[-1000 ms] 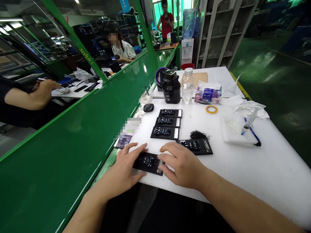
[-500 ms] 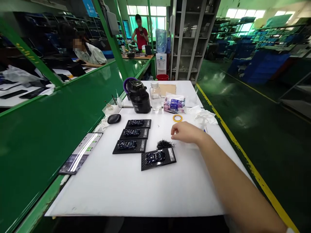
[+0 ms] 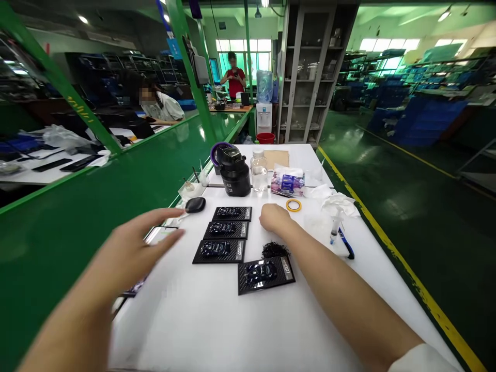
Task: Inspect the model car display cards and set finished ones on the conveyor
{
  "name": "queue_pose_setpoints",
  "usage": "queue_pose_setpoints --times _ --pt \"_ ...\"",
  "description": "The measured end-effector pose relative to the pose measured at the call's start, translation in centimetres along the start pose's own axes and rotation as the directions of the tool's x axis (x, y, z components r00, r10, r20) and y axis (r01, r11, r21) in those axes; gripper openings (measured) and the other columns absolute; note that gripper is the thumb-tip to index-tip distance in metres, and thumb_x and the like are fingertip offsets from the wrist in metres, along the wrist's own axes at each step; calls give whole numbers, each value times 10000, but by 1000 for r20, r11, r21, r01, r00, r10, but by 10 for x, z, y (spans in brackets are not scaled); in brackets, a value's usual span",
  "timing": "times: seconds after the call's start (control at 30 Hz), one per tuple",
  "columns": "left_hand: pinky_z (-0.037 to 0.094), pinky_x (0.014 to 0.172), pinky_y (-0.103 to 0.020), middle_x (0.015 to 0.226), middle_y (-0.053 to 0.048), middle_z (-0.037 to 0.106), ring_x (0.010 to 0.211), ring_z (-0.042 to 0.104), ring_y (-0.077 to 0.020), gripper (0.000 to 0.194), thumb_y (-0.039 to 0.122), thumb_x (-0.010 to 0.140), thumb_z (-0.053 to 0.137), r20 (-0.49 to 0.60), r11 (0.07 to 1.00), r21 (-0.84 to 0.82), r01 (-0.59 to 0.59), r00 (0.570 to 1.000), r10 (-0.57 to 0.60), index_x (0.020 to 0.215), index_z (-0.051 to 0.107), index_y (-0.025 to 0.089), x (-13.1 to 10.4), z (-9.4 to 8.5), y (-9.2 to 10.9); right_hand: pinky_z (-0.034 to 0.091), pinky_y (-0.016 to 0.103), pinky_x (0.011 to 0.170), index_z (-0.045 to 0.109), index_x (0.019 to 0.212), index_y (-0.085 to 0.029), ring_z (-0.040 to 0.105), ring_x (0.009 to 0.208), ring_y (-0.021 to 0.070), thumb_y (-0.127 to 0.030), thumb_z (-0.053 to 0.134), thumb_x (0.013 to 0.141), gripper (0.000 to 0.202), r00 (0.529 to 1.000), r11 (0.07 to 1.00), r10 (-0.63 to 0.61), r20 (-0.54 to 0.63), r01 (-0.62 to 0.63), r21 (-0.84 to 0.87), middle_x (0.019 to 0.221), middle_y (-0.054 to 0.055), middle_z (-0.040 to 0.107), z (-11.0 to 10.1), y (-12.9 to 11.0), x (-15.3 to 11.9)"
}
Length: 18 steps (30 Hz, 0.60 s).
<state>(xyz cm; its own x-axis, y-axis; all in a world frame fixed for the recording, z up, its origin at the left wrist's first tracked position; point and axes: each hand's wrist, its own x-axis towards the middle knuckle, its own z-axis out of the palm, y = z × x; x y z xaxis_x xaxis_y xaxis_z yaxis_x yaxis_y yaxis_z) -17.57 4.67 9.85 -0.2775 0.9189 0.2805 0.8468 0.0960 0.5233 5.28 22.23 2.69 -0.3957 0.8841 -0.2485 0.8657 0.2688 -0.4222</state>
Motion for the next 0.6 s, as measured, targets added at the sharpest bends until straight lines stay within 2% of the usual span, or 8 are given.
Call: queue_pose_setpoints --times 0.07,0.13,0.2,0.27,0.37,0.5,0.53,0.6 --pt "556 778 -334 1144 -49 733 1013 674 -269 476 636 853 567 116 994 -82 -67 990 76 1100 721 259 13 31 30 544 438 905 637 1145 -137 630 1041 233 -303 653 978 235 998 997 -42 -52 46 65 1167 90 630 0 3 -13" --pt "547 870 -371 1106 -61 744 987 685 -251 380 512 899 547 146 977 -164 -132 977 157 1086 722 233 21 68 55 529 422 909 636 1074 -133 628 1020 223 -246 614 989 143 986 979 -93 -137 115 166 1091 78 645 -2 11 -34" --pt "543 902 -387 1086 -68 745 966 686 -238 324 437 908 558 112 957 -232 -173 973 203 1090 710 216 21 99 68 529 358 858 619 1010 -153 638 930 192 -211 538 1006 100 968 936 -134 -213 194 295 964 51 661 -4 20 -58" --pt "552 884 -377 1070 -69 741 948 682 -221 268 389 924 559 52 929 -300 -218 968 244 1074 696 214 15 120 68 537 289 756 613 986 -179 648 819 160 -248 525 998 113 956 864 -173 -237 263 429 875 16 665 -3 27 -77" --pt "558 851 -359 1030 -65 729 943 673 -202 188 323 953 550 -43 871 -354 -342 936 350 1039 678 215 5 131 57 550 256 742 646 1015 -193 674 829 146 -260 518 972 151 948 736 -219 -233 317 598 889 7 693 2 30 -92" --pt "560 822 -329 985 -53 713 933 671 -183 122 233 947 588 -91 811 -337 -479 874 478 1032 673 218 5 121 49 568 305 785 695 962 -187 697 850 175 -238 599 907 121 953 477 -215 -214 293 829 897 28 719 9 25 -95" --pt "561 807 -317 979 -48 710 921 670 -176 114 213 939 603 -86 797 -340 -499 861 502 1027 674 220 6 118 49 569 309 773 697 946 -189 699 843 181 -224 626 888 98 955 451 -195 -222 288 845 893 28 723 10 23 -95" --pt "560 784 -296 961 -41 703 898 663 -162 115 170 917 630 -83 763 -352 -542 830 552 1013 671 218 7 113 50 566 300 755 695 933 -199 698 838 181 -193 653 864 81 954 480 -156 -256 300 824 890 20 731 10 21 -97"
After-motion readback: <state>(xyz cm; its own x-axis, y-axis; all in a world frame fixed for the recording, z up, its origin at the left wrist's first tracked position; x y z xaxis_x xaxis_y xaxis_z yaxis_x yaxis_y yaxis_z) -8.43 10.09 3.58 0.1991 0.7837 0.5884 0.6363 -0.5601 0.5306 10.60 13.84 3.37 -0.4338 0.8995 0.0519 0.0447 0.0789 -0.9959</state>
